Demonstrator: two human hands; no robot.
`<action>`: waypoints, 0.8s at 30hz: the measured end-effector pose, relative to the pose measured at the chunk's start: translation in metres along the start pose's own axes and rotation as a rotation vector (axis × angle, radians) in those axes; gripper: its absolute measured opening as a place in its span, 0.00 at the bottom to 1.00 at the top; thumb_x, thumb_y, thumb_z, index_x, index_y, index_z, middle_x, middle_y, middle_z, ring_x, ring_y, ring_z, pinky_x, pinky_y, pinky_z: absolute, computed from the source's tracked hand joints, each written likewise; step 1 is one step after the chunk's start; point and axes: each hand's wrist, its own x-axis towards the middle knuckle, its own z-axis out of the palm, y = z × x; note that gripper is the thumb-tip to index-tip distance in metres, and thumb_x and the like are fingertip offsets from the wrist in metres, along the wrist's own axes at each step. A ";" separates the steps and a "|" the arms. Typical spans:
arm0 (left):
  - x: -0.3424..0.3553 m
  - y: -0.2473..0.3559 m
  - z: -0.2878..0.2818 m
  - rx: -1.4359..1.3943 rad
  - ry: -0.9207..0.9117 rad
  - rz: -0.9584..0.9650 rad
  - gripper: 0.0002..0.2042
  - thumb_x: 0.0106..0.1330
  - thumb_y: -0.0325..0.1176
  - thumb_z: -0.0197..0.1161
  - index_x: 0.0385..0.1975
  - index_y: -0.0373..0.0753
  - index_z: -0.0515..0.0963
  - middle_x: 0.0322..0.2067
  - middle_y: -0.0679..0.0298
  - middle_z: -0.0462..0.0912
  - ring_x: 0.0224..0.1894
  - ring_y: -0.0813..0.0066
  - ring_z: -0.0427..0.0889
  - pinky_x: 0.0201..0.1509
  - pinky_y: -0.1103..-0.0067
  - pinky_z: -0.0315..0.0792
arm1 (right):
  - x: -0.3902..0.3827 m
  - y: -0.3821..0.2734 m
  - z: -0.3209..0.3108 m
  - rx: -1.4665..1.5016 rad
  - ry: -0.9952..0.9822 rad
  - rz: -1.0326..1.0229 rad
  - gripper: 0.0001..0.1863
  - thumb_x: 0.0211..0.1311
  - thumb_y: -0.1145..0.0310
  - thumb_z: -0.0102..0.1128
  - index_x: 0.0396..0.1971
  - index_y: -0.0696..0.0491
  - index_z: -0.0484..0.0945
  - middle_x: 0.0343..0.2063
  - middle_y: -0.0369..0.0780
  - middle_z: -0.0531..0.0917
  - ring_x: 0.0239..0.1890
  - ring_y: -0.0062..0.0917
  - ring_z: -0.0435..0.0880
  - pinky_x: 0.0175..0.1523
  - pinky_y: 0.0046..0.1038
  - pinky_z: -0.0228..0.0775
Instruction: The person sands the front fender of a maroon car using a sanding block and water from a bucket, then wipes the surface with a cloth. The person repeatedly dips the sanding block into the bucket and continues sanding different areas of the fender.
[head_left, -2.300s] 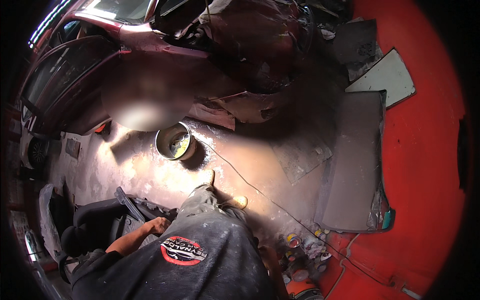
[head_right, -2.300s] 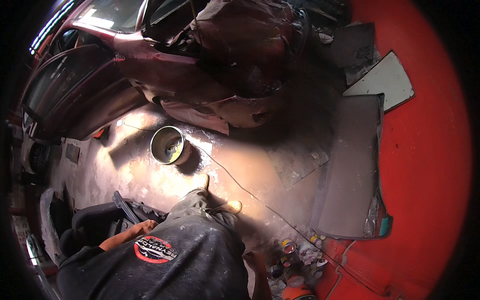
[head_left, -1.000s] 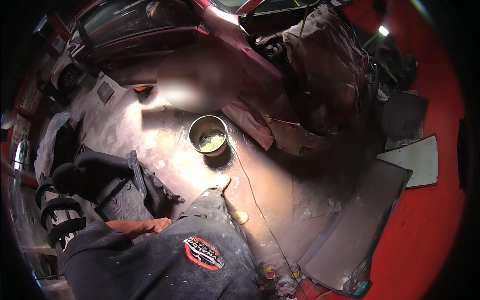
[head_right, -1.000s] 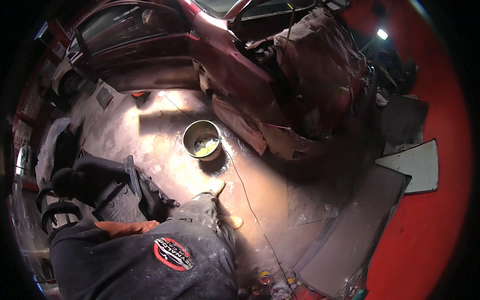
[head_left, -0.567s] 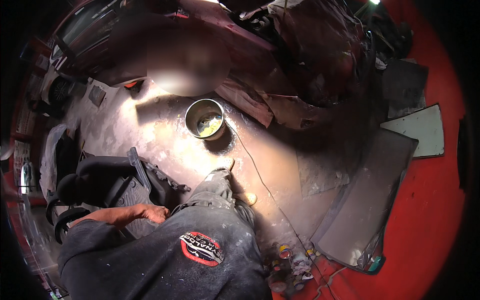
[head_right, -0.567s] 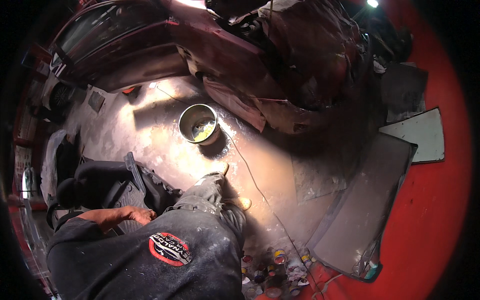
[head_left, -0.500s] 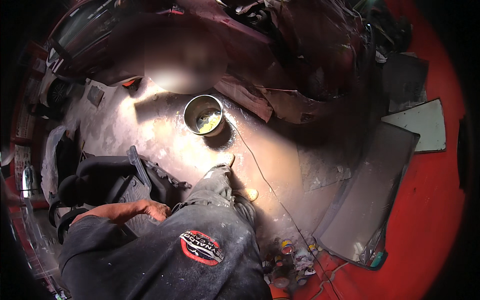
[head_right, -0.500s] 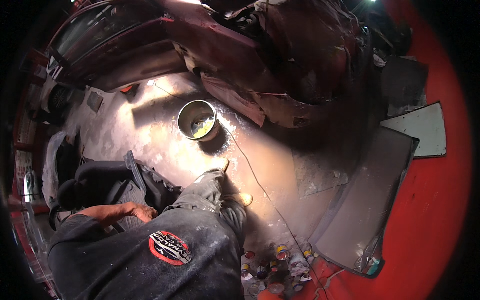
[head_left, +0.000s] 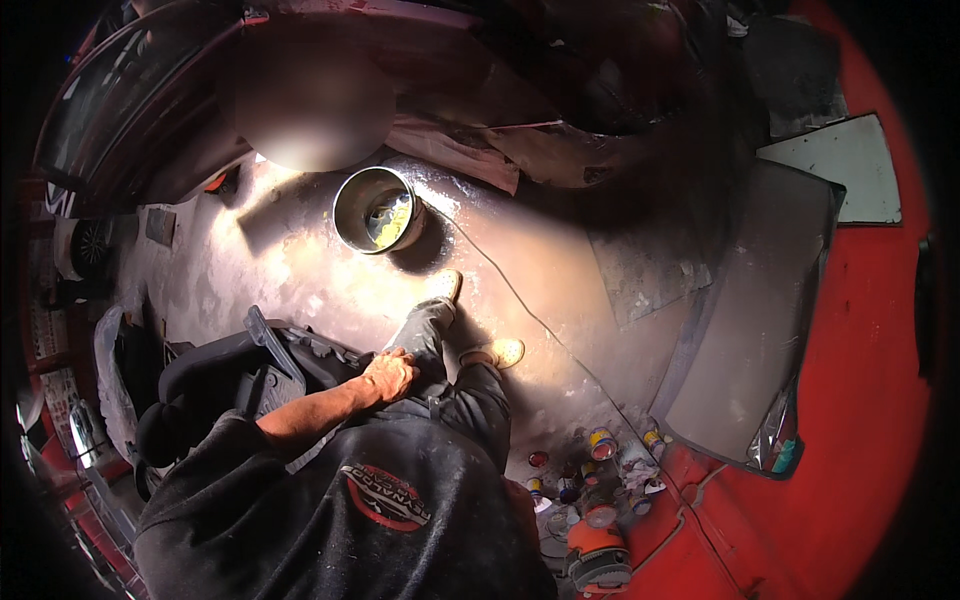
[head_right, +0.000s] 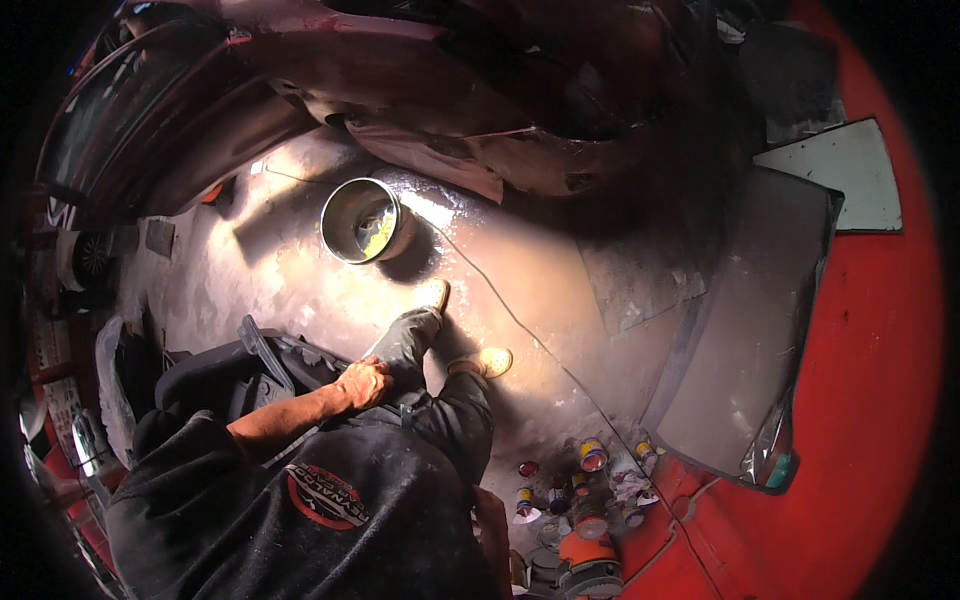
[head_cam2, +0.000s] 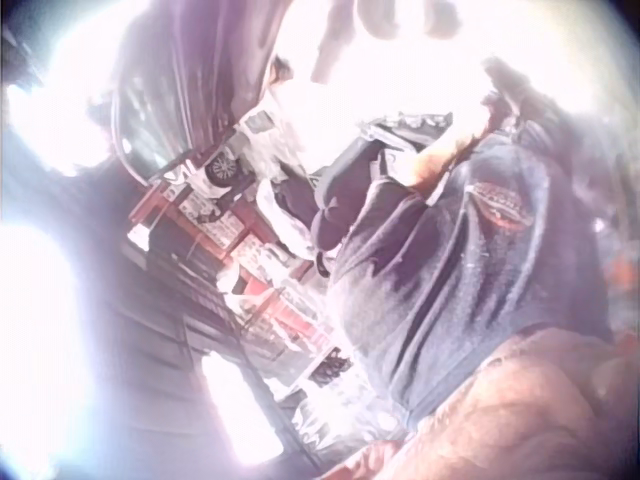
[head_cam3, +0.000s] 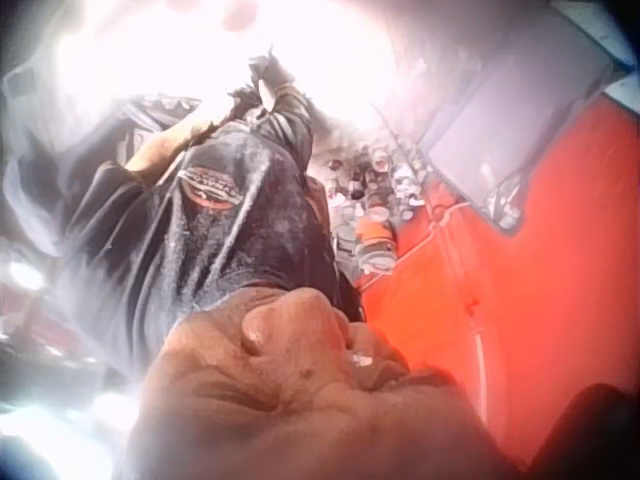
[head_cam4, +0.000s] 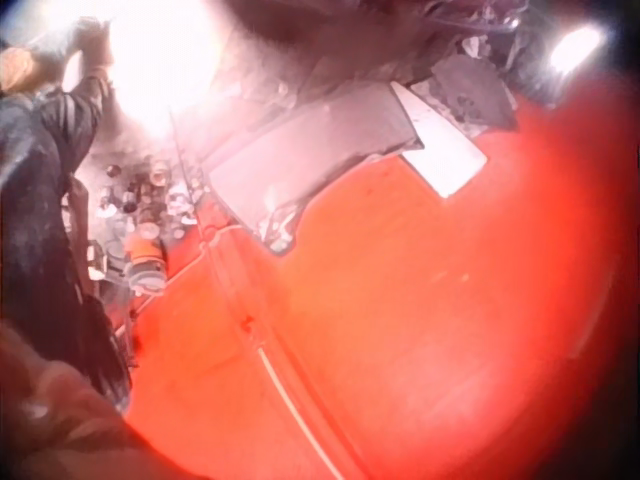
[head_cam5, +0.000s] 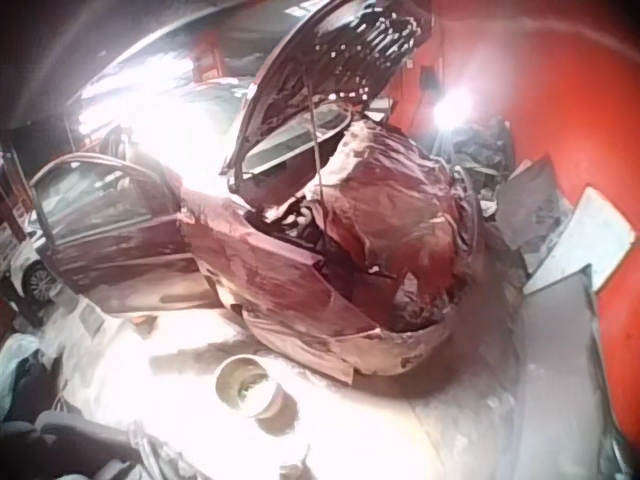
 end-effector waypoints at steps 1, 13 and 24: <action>0.002 -0.005 -0.003 -0.047 0.023 0.015 0.12 0.61 0.35 0.59 0.42 0.41 0.82 0.45 0.54 0.83 0.51 0.52 0.81 0.57 0.62 0.75 | -0.001 0.007 0.007 0.035 0.006 0.005 0.25 0.65 0.49 0.64 0.45 0.58 0.82 0.33 0.40 0.83 0.30 0.22 0.80 0.38 0.29 0.77; -0.045 -0.092 -0.148 -0.717 -0.525 -0.148 0.17 0.71 0.43 0.54 0.52 0.40 0.78 0.50 0.48 0.83 0.57 0.49 0.80 0.61 0.64 0.71 | -0.029 -0.035 0.057 0.469 -0.391 0.014 0.04 0.68 0.73 0.62 0.38 0.58 0.81 0.29 0.33 0.80 0.31 0.16 0.80 0.37 0.23 0.74; -0.001 -0.116 -0.177 -0.878 -0.793 -0.429 0.15 0.64 0.35 0.58 0.46 0.34 0.81 0.50 0.53 0.78 0.55 0.58 0.78 0.60 0.70 0.72 | 0.043 -0.086 0.078 0.215 -0.680 0.033 0.09 0.70 0.64 0.63 0.36 0.55 0.81 0.26 0.32 0.79 0.31 0.18 0.81 0.41 0.26 0.78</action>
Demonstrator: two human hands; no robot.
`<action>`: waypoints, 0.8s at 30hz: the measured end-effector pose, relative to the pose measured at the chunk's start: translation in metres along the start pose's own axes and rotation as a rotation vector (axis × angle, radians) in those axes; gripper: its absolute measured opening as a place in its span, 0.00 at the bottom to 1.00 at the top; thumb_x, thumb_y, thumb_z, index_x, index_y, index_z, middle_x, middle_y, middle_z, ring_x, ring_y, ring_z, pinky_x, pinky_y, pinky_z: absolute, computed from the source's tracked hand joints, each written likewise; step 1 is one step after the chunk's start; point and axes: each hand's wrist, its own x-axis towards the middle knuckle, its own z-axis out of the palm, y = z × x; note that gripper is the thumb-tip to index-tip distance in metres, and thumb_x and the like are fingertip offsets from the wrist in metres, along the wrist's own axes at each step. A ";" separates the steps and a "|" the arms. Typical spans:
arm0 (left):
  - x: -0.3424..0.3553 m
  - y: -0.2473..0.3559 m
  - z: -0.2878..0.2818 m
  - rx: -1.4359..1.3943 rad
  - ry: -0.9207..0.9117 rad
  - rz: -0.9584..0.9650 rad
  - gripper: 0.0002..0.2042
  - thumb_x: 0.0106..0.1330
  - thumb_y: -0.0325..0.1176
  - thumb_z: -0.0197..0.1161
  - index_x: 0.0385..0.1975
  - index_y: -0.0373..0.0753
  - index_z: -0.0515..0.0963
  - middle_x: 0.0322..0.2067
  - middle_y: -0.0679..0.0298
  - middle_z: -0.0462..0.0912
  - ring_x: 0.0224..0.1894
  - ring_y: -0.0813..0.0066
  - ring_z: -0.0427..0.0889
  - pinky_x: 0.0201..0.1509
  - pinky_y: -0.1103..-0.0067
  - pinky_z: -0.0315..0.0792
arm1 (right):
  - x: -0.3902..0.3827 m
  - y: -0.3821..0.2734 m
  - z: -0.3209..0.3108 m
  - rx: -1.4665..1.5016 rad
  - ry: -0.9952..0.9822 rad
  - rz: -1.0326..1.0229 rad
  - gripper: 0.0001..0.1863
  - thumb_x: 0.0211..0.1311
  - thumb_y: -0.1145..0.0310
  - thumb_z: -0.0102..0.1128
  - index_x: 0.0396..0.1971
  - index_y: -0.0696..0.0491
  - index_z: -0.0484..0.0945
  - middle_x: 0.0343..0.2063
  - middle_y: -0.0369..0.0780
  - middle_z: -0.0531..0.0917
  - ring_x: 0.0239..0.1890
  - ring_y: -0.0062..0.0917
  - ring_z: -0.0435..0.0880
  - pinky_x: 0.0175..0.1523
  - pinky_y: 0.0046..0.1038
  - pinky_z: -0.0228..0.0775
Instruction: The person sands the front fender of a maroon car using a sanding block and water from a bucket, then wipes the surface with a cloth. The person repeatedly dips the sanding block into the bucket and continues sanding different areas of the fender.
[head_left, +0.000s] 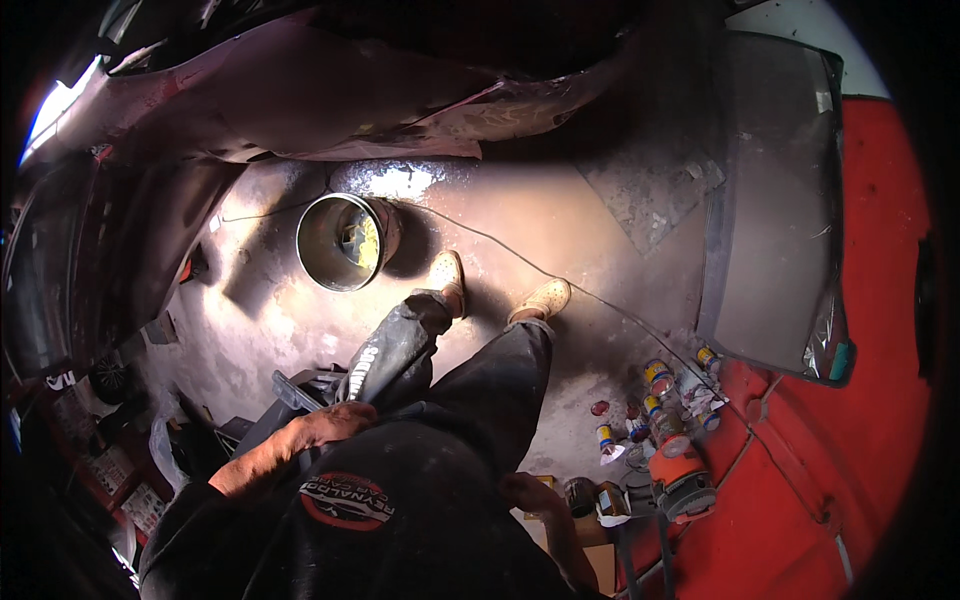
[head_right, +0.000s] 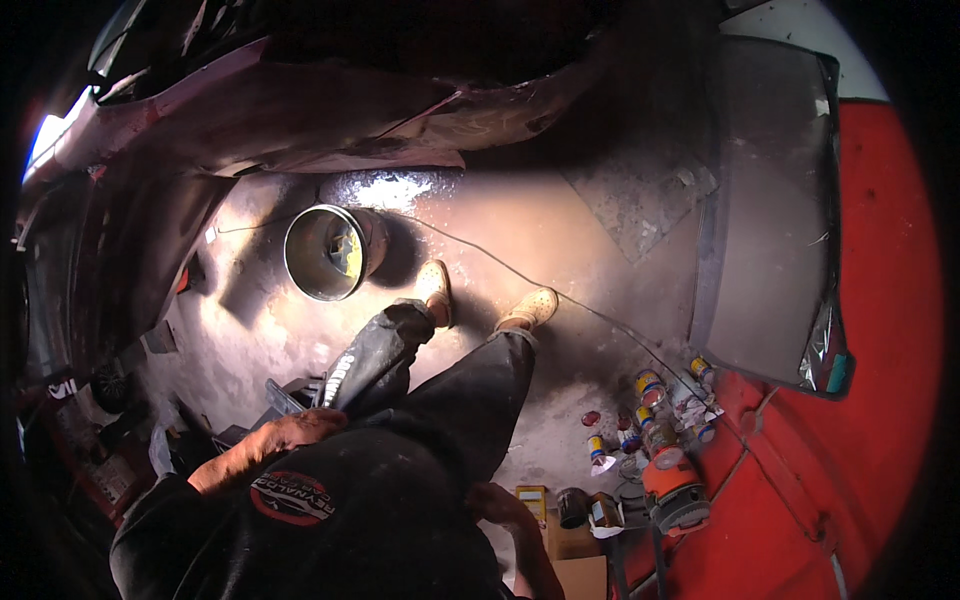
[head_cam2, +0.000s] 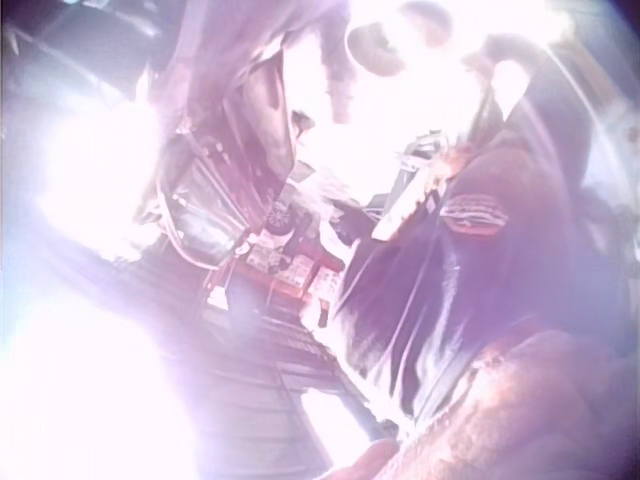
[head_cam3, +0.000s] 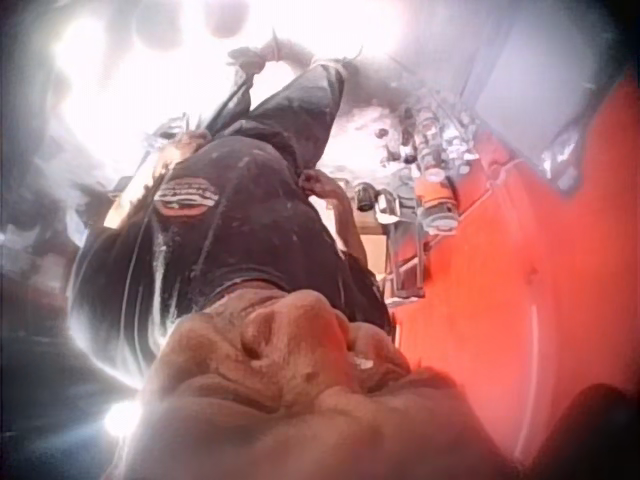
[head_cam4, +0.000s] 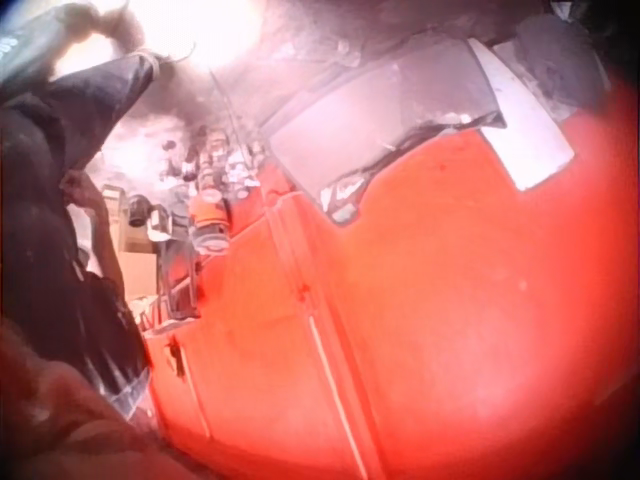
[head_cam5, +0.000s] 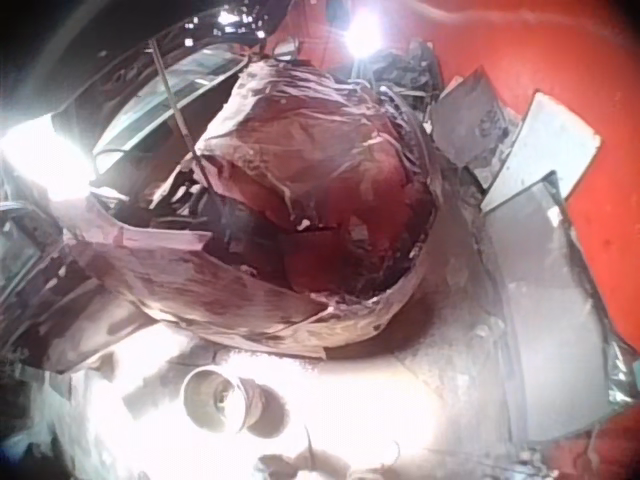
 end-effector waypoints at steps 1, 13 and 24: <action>0.008 -0.011 -0.001 0.213 -0.013 0.270 0.15 0.64 0.36 0.59 0.45 0.33 0.81 0.50 0.53 0.78 0.55 0.57 0.78 0.60 0.70 0.73 | 0.003 0.002 -0.005 0.018 -0.028 0.014 0.09 0.69 0.65 0.63 0.36 0.56 0.81 0.27 0.32 0.80 0.31 0.18 0.81 0.40 0.26 0.78; 0.096 -0.044 0.085 0.421 -0.008 0.450 0.14 0.68 0.30 0.55 0.49 0.35 0.79 0.50 0.56 0.80 0.57 0.57 0.78 0.61 0.68 0.72 | 0.013 -0.014 -0.124 -0.508 -0.482 0.118 0.15 0.69 0.63 0.57 0.39 0.61 0.85 0.25 0.40 0.85 0.27 0.21 0.83 0.36 0.28 0.77; 0.320 0.016 -0.143 0.285 1.192 0.202 0.27 0.67 0.45 0.65 0.59 0.32 0.72 0.55 0.46 0.78 0.51 0.52 0.81 0.54 0.64 0.76 | 0.123 -0.172 -0.278 -0.621 0.311 -0.515 0.12 0.66 0.62 0.64 0.38 0.57 0.82 0.30 0.47 0.86 0.32 0.39 0.88 0.40 0.34 0.78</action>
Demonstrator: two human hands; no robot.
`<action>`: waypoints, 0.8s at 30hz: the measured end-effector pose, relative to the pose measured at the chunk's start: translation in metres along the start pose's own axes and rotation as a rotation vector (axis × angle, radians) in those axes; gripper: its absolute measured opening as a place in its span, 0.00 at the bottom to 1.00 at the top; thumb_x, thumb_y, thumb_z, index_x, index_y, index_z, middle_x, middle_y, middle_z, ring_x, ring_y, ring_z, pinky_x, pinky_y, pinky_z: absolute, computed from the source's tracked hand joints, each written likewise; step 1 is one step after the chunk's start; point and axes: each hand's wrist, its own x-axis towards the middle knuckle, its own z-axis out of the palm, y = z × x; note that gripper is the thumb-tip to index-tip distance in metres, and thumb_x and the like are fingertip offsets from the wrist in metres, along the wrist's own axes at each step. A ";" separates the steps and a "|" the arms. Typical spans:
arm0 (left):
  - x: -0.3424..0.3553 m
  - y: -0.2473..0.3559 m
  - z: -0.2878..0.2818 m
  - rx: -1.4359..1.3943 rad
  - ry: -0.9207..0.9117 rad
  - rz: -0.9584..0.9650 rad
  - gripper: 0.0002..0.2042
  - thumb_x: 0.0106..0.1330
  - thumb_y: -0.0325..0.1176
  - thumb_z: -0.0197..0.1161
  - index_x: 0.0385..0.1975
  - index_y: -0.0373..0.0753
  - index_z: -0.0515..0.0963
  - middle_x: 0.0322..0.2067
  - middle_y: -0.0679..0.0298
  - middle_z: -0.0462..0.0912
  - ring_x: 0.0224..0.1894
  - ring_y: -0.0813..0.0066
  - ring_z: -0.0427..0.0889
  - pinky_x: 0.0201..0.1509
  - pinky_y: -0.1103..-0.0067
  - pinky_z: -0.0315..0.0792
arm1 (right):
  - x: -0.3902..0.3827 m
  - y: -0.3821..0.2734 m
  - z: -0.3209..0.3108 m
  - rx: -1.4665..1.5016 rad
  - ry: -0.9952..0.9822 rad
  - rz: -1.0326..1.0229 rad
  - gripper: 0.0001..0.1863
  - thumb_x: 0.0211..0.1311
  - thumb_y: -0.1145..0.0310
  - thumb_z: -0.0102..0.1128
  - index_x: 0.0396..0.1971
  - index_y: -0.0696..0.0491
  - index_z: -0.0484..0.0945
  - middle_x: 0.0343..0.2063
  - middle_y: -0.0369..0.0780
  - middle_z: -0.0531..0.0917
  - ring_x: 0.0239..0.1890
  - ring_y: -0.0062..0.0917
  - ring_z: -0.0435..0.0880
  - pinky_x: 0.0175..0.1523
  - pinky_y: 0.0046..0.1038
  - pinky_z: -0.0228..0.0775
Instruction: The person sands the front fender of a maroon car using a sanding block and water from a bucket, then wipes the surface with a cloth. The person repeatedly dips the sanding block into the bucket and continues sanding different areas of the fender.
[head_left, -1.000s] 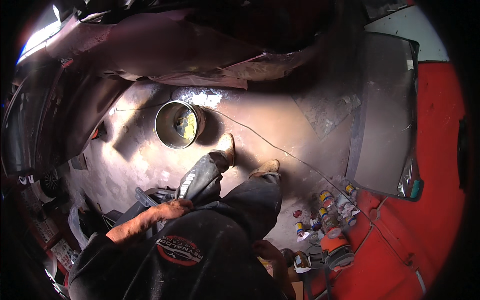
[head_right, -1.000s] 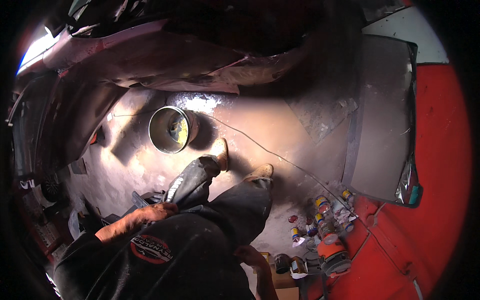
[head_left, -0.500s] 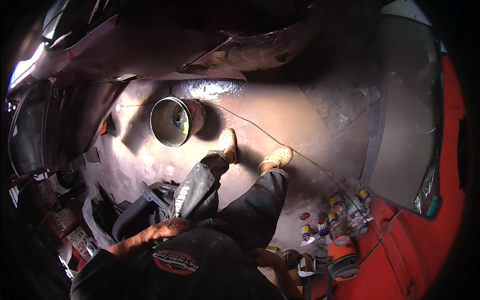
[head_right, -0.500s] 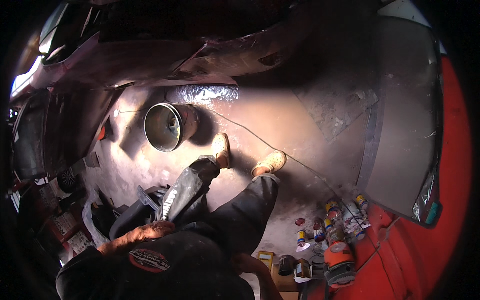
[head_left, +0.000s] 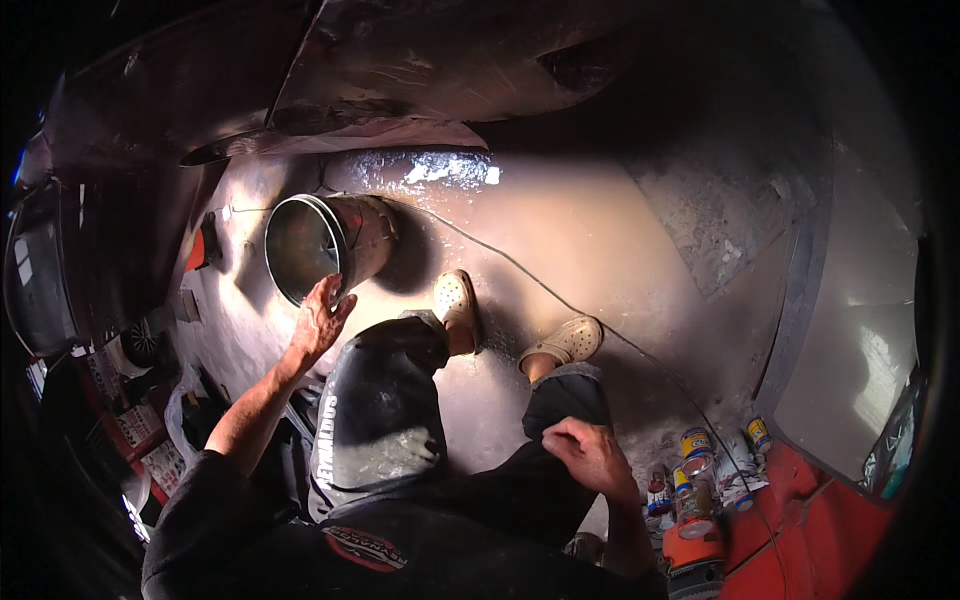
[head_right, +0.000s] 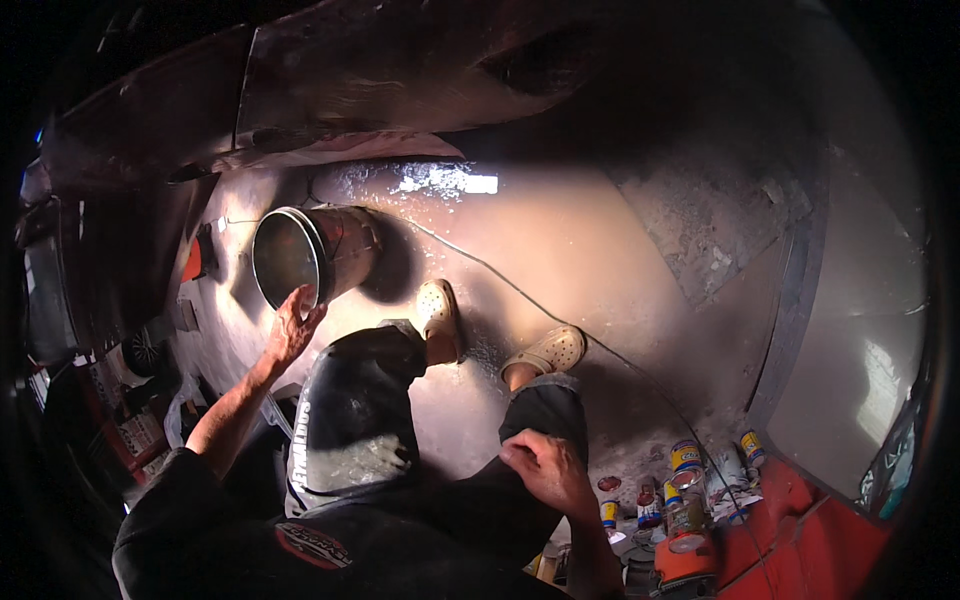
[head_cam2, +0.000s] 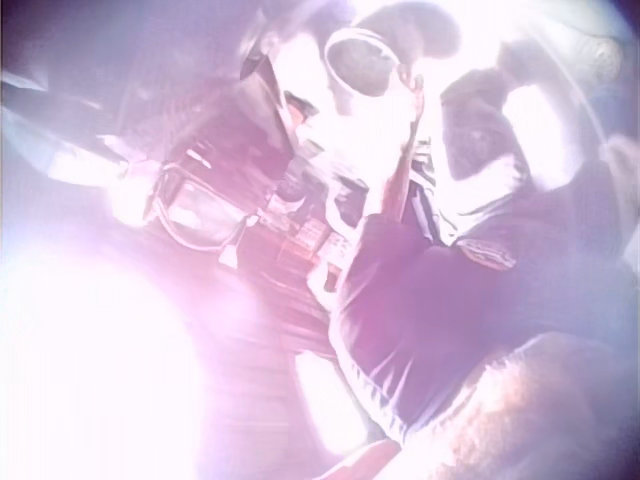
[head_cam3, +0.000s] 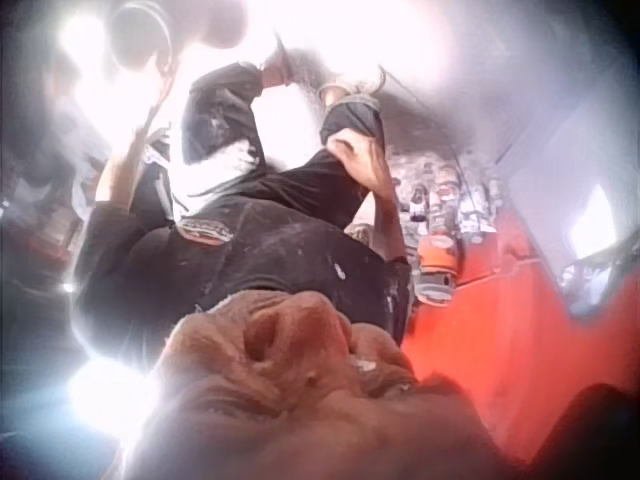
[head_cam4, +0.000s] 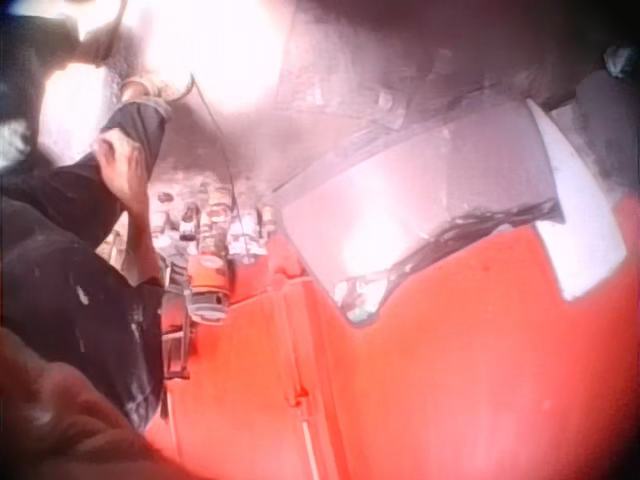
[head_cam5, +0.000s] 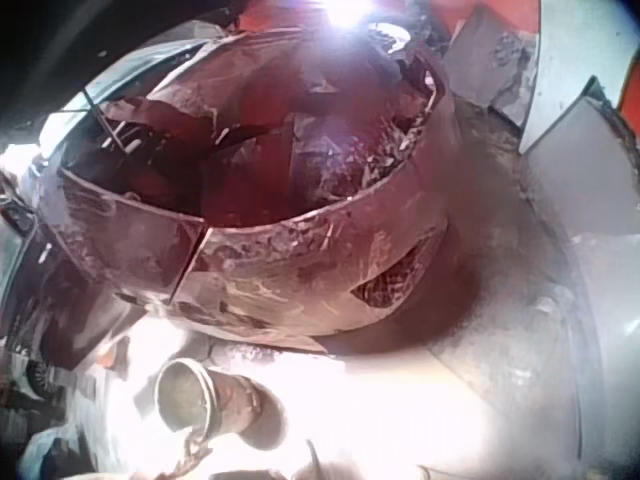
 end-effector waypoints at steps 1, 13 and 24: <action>0.034 -0.014 0.016 0.195 0.206 0.136 0.33 0.67 0.50 0.64 0.63 0.29 0.68 0.59 0.43 0.75 0.57 0.48 0.78 0.60 0.62 0.73 | 0.032 -0.001 -0.014 -0.069 0.184 0.063 0.13 0.65 0.63 0.65 0.41 0.56 0.82 0.32 0.48 0.87 0.35 0.41 0.87 0.42 0.37 0.77; 0.153 -0.042 0.106 -0.358 0.187 -0.202 0.22 0.69 0.40 0.66 0.56 0.34 0.75 0.30 0.59 0.84 0.26 0.75 0.81 0.32 0.77 0.76 | 0.272 0.056 -0.095 -0.325 0.335 -0.390 0.18 0.64 0.65 0.62 0.47 0.63 0.80 0.43 0.54 0.85 0.46 0.48 0.85 0.53 0.42 0.76; 0.168 -0.125 0.120 0.058 0.683 -0.310 0.39 0.64 0.51 0.68 0.65 0.28 0.64 0.47 0.38 0.83 0.53 0.39 0.81 0.55 0.62 0.75 | 0.316 0.061 -0.089 -0.750 -0.020 -0.478 0.19 0.63 0.64 0.61 0.45 0.65 0.77 0.41 0.55 0.82 0.48 0.50 0.81 0.55 0.47 0.72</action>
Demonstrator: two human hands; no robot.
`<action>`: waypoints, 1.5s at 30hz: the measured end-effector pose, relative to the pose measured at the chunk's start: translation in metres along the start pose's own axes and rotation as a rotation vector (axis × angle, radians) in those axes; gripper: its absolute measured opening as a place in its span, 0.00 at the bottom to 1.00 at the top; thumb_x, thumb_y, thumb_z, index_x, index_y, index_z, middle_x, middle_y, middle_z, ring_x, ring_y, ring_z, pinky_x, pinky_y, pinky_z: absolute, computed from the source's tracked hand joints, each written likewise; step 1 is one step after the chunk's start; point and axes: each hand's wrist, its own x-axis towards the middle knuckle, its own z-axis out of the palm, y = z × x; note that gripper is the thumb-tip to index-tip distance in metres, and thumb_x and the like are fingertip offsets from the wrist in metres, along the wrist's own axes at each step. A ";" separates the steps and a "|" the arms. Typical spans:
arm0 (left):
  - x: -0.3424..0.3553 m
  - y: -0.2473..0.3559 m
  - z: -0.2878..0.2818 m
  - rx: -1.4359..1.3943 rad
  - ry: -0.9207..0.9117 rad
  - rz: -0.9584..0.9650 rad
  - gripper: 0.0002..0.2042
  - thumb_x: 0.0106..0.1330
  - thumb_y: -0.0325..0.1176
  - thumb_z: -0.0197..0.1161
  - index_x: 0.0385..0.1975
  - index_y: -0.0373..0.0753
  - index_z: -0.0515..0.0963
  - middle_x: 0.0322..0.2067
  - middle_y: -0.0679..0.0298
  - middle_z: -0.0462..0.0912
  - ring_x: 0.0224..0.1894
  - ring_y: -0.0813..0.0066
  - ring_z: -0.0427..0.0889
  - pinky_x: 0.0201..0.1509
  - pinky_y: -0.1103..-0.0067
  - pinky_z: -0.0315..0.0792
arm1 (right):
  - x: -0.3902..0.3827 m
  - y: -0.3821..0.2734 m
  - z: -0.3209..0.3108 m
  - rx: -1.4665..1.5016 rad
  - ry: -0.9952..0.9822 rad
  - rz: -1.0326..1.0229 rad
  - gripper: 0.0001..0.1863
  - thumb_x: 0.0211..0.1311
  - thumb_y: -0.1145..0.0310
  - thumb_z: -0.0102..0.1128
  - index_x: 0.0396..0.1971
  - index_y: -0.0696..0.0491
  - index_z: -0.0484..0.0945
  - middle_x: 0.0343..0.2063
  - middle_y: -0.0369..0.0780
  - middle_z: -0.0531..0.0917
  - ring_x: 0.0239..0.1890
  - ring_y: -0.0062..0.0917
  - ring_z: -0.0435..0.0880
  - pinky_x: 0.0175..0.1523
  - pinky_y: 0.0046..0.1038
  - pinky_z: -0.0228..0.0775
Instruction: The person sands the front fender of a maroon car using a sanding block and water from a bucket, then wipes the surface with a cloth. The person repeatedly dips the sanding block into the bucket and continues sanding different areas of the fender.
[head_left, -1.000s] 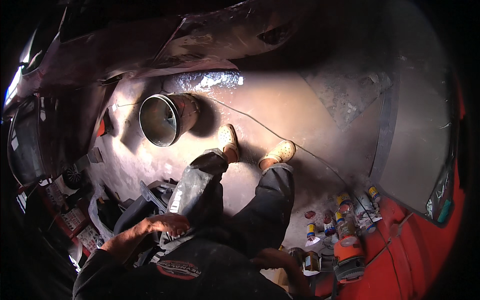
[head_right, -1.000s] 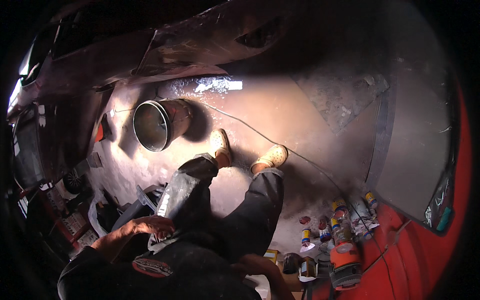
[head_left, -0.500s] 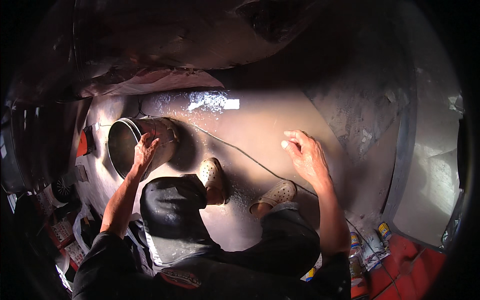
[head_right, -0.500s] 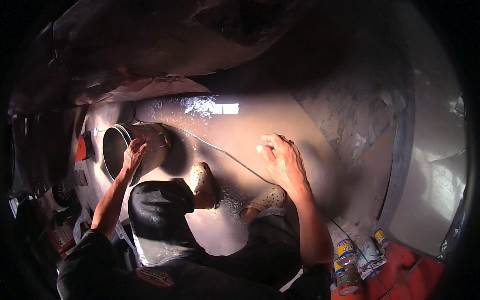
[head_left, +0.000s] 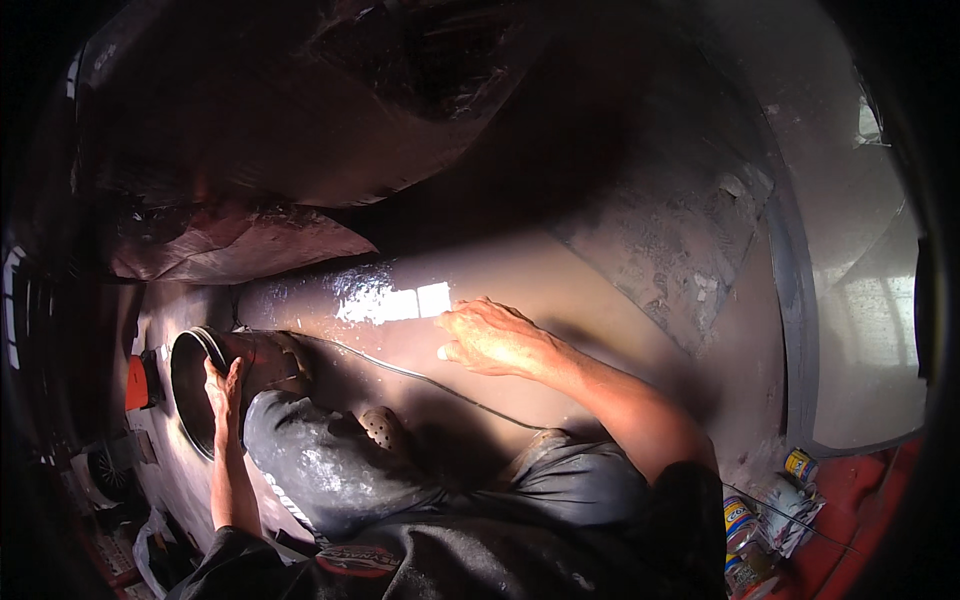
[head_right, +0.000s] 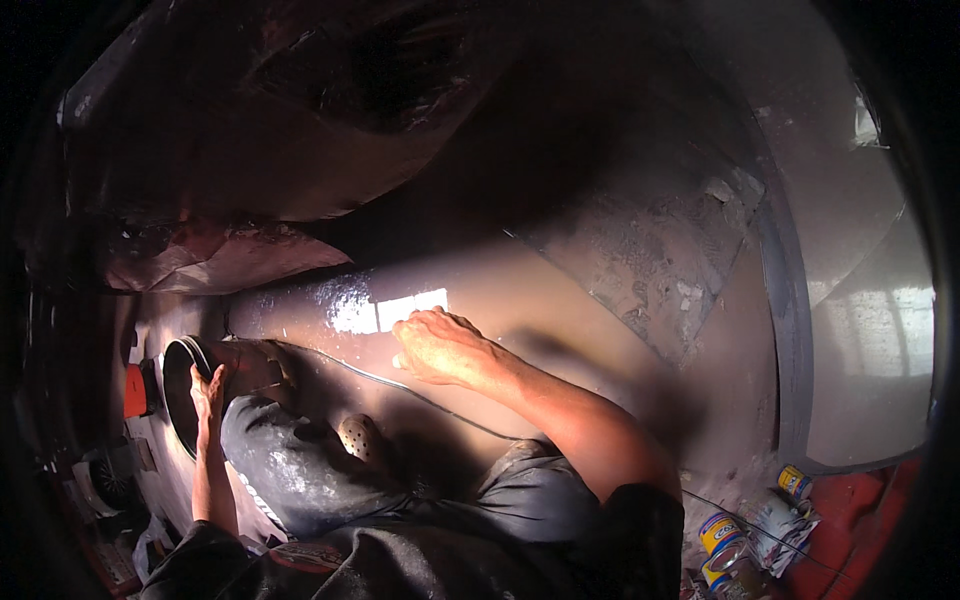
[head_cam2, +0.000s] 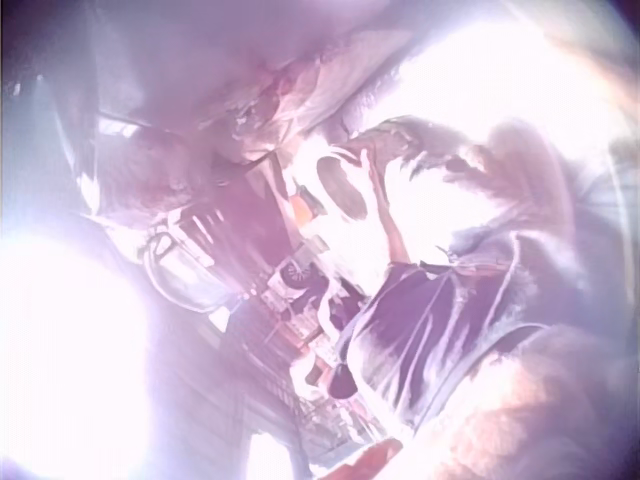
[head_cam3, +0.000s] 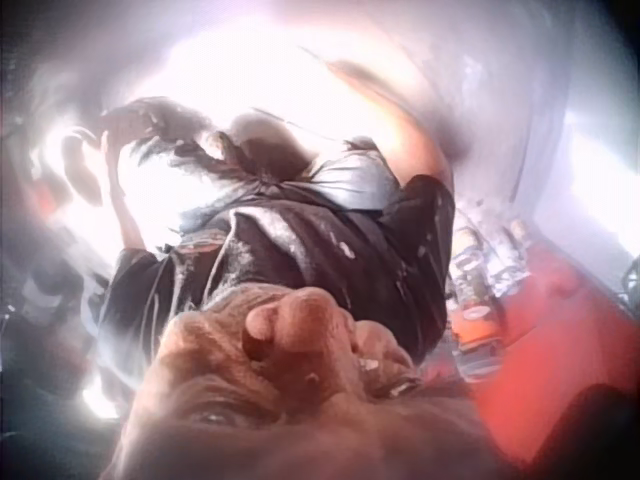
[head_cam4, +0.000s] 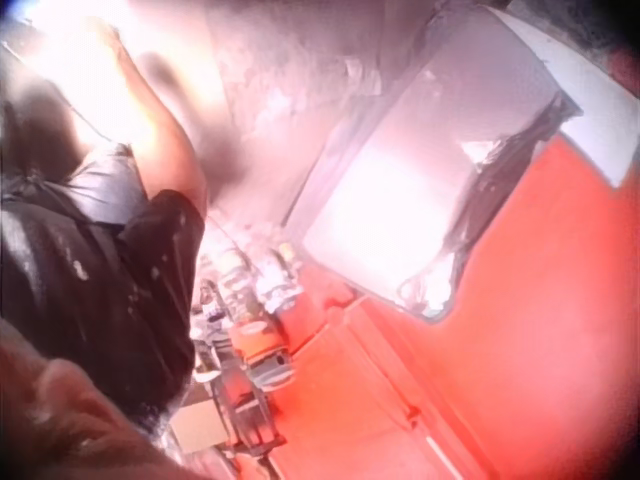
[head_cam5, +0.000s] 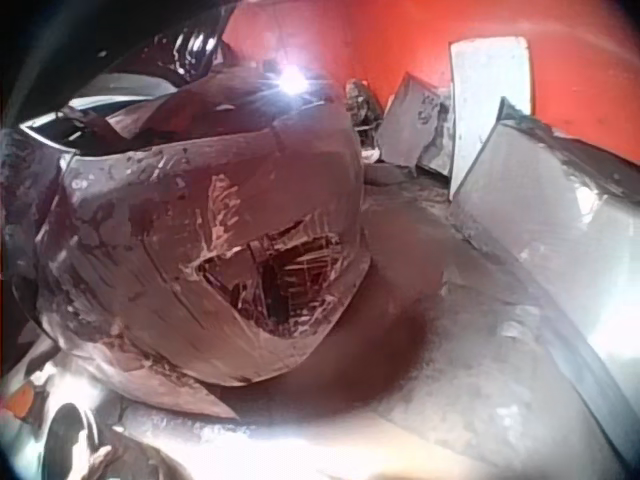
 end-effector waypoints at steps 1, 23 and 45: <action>0.006 -0.001 0.001 -0.056 -0.050 -0.006 0.38 0.64 0.50 0.68 0.65 0.27 0.65 0.49 0.38 0.82 0.54 0.40 0.81 0.55 0.62 0.74 | -0.003 0.000 0.000 0.014 0.023 -0.006 0.19 0.63 0.64 0.61 0.45 0.65 0.78 0.41 0.56 0.82 0.48 0.50 0.81 0.54 0.47 0.72; -0.075 0.209 -0.047 -0.333 -0.616 0.452 0.17 0.62 0.36 0.67 0.45 0.30 0.77 0.36 0.46 0.85 0.42 0.53 0.86 0.47 0.64 0.76 | 0.059 -0.018 0.016 0.384 0.253 -0.030 0.36 0.70 0.40 0.54 0.59 0.61 0.76 0.45 0.55 0.85 0.50 0.48 0.84 0.58 0.41 0.74; -0.338 0.423 -0.013 -0.406 -0.893 1.730 0.14 0.62 0.38 0.62 0.38 0.32 0.74 0.24 0.48 0.83 0.32 0.45 0.86 0.37 0.59 0.79 | -0.218 0.052 -0.015 0.753 0.888 0.457 0.33 0.52 0.86 0.52 0.64 0.60 0.68 0.50 0.42 0.82 0.50 0.27 0.81 0.60 0.27 0.68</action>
